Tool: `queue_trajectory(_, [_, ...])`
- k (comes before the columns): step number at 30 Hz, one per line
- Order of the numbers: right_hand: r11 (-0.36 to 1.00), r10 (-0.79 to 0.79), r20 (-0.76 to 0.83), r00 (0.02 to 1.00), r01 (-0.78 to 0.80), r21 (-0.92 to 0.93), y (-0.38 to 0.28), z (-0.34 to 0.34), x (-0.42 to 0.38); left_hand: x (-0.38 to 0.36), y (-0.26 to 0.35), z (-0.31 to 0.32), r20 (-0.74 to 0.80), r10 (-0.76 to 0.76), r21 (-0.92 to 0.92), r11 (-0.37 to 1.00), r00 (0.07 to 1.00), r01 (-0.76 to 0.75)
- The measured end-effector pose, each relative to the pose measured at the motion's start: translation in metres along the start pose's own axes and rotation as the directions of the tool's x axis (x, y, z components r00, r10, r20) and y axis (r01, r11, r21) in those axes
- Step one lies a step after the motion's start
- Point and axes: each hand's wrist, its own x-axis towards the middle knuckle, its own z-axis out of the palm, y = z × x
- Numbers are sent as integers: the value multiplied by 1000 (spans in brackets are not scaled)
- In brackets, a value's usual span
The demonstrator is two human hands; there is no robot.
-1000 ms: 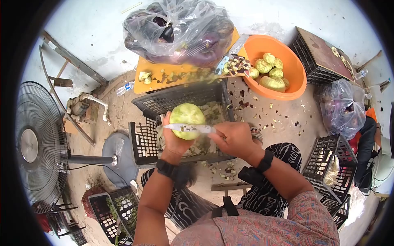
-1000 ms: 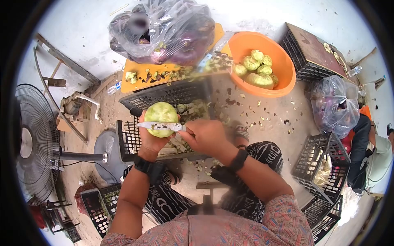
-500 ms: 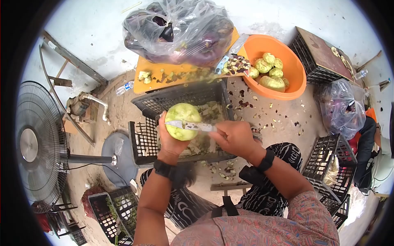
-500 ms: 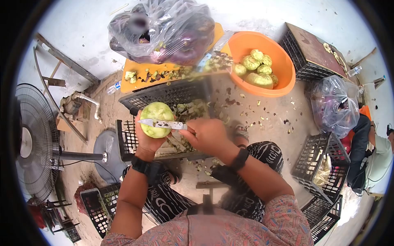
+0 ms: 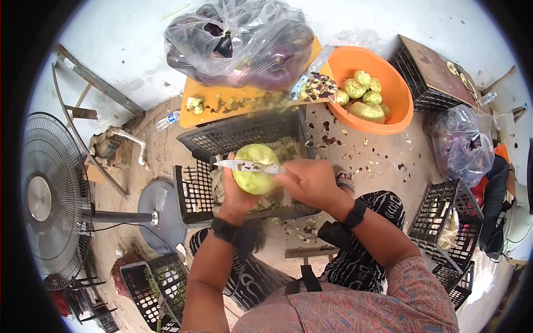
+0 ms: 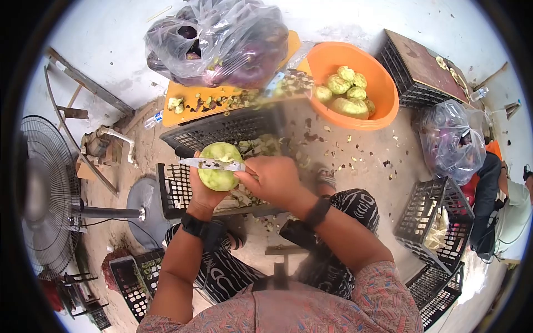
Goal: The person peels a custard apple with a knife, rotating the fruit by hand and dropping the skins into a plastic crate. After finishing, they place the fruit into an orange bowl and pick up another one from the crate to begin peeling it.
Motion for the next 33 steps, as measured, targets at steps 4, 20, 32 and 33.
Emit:
queue_trajectory(4, [999,36,51,998,-36,-8,4,-7,-3,-1,8,-7,10,-48,-40,998,999,48])
queue_trajectory(20, [978,200,-70,977,-194,84,11,2,8,2,5,-5,59,29,-108,994,998,-23])
queue_trajectory(32, [872,313,26,949,-298,388,-8,9,0,4,0,-9,283,197,-129,978,939,-167])
queue_trajectory(33, [821,371,46,927,-351,451,-9,9,1,4,-3,-7,294,204,-161,974,934,-162])
